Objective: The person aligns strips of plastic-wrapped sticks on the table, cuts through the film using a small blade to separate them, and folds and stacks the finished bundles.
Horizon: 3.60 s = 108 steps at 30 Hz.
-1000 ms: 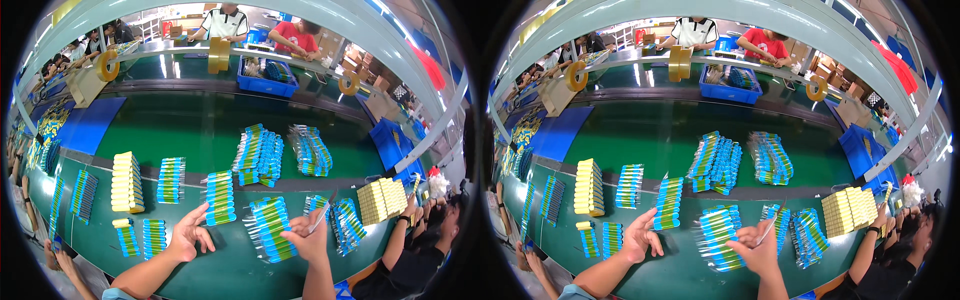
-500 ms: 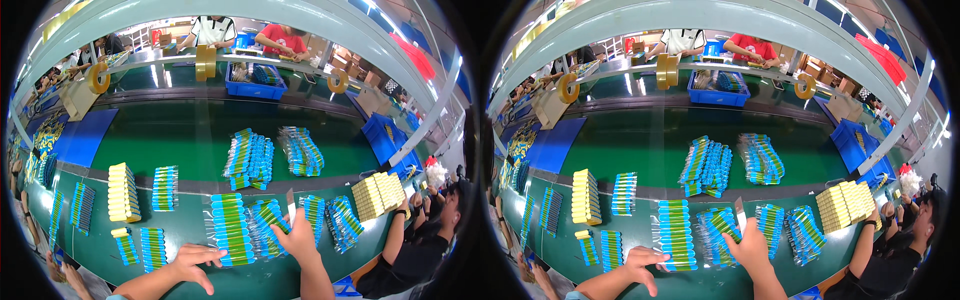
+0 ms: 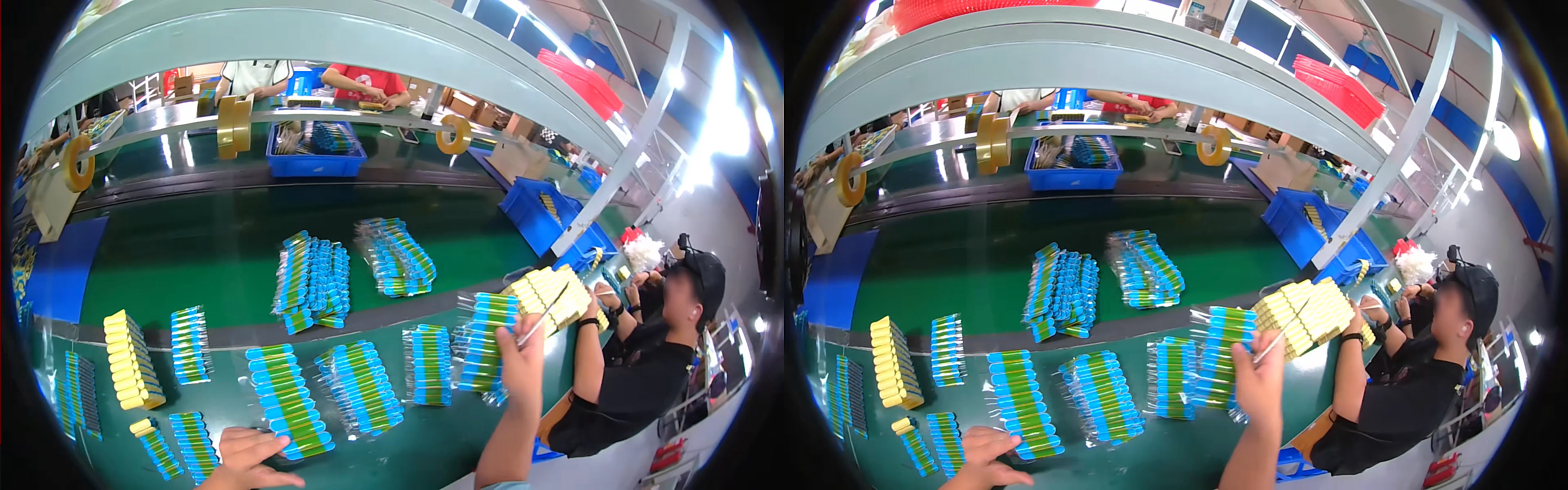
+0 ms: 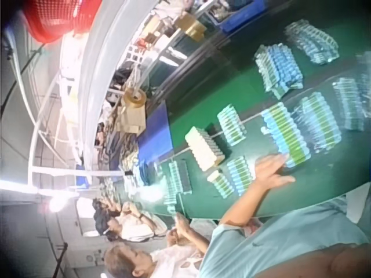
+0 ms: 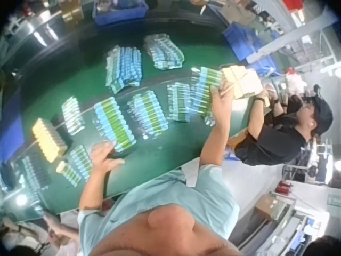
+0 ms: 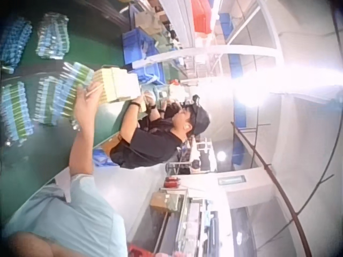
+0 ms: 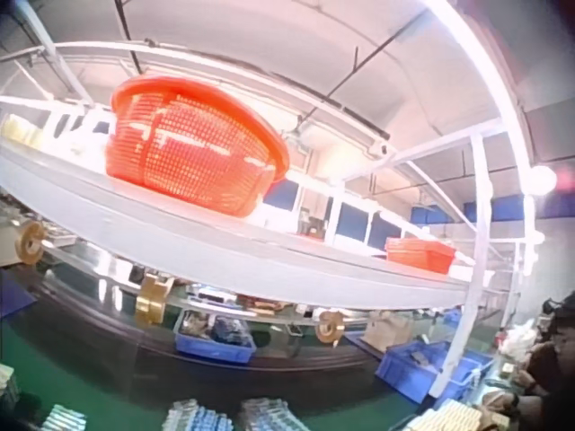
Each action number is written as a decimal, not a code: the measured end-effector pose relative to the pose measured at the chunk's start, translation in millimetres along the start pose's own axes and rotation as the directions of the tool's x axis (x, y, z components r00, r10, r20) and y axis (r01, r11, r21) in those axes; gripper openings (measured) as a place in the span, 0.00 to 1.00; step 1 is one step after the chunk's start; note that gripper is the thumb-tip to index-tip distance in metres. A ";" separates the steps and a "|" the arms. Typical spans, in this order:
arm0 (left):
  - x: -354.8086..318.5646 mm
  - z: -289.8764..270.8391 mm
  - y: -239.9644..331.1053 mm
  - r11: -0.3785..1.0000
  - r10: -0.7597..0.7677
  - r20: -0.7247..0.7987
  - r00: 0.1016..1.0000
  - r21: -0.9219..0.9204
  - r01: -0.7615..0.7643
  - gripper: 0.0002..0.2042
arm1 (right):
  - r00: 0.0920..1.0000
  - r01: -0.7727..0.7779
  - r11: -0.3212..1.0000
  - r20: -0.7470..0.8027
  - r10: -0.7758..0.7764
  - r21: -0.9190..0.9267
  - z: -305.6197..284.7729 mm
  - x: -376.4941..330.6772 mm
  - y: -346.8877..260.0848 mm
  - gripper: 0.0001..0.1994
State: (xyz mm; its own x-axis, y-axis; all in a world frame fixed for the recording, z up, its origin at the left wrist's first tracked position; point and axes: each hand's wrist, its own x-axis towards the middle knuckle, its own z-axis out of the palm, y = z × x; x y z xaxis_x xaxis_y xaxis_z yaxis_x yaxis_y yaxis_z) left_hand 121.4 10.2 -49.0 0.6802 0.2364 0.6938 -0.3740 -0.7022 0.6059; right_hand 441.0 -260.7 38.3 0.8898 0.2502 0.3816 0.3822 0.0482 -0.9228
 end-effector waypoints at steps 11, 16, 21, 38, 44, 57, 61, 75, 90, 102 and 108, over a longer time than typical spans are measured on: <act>2.0 4.9 1.1 0.954 0.098 -0.027 0.995 0.288 -0.086 0.15 | 0.958 0.061 0.897 0.278 0.071 -0.437 -108.7 43.2 19.2 0.18; 7.5 6.8 3.5 0.969 0.047 -0.009 0.999 0.244 -0.044 0.14 | 0.959 -0.064 0.934 0.237 0.155 -0.351 -143.4 62.1 79.1 0.21; 11.3 5.5 4.5 0.965 0.068 -0.011 0.998 0.254 -0.063 0.14 | 0.953 0.254 0.593 0.303 -0.017 -0.764 -86.1 44.0 72.9 0.22; 30.0 12.3 29.6 0.895 0.426 0.278 0.861 0.007 -0.445 0.20 | 0.440 -0.598 0.800 0.850 0.290 0.036 107.5 -98.7 22.8 0.23; 2.9 -7.8 -5.2 0.902 0.430 0.073 0.900 0.006 -0.432 0.21 | 0.478 -0.334 0.910 0.787 0.390 -0.247 118.6 -122.6 19.5 0.24; 19.8 8.0 -13.9 0.900 -0.243 0.382 0.892 0.431 0.061 0.06 | 0.967 0.025 0.567 0.163 0.194 -0.824 47.2 -34.6 40.8 0.27; 21.1 8.9 -12.1 0.908 -0.240 0.373 0.896 0.412 0.072 0.06 | 0.953 0.126 0.399 0.222 0.205 -0.908 36.3 -36.9 52.2 0.29; 20.9 1.6 -7.2 0.872 -0.322 0.365 0.874 0.474 0.123 0.11 | 0.985 -0.010 0.314 0.045 0.168 -0.949 54.0 -32.9 29.8 0.34; 20.6 0.2 -2.6 0.856 -0.398 0.440 0.805 0.494 0.154 0.12 | 0.797 0.595 0.710 0.394 -0.458 -0.376 61.3 -55.4 38.4 0.20; 23.7 1.1 -2.3 0.864 -0.376 0.474 0.796 0.489 0.117 0.12 | 0.875 0.215 0.444 0.373 0.308 -0.870 40.1 -50.8 39.2 0.33; 29.2 1.6 5.1 0.843 -0.439 0.501 0.746 0.517 0.148 0.12 | 0.963 0.061 0.512 0.186 0.196 -0.857 29.5 -49.4 47.7 0.38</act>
State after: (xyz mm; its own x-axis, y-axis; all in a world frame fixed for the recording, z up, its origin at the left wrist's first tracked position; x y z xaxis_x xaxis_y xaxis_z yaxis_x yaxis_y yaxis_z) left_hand 140.4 12.5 -26.3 0.9873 0.1482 0.0573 0.1118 -0.9042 0.4122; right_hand 408.0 -242.2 -26.2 0.8854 0.4300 0.1765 0.4635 -0.7886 -0.4041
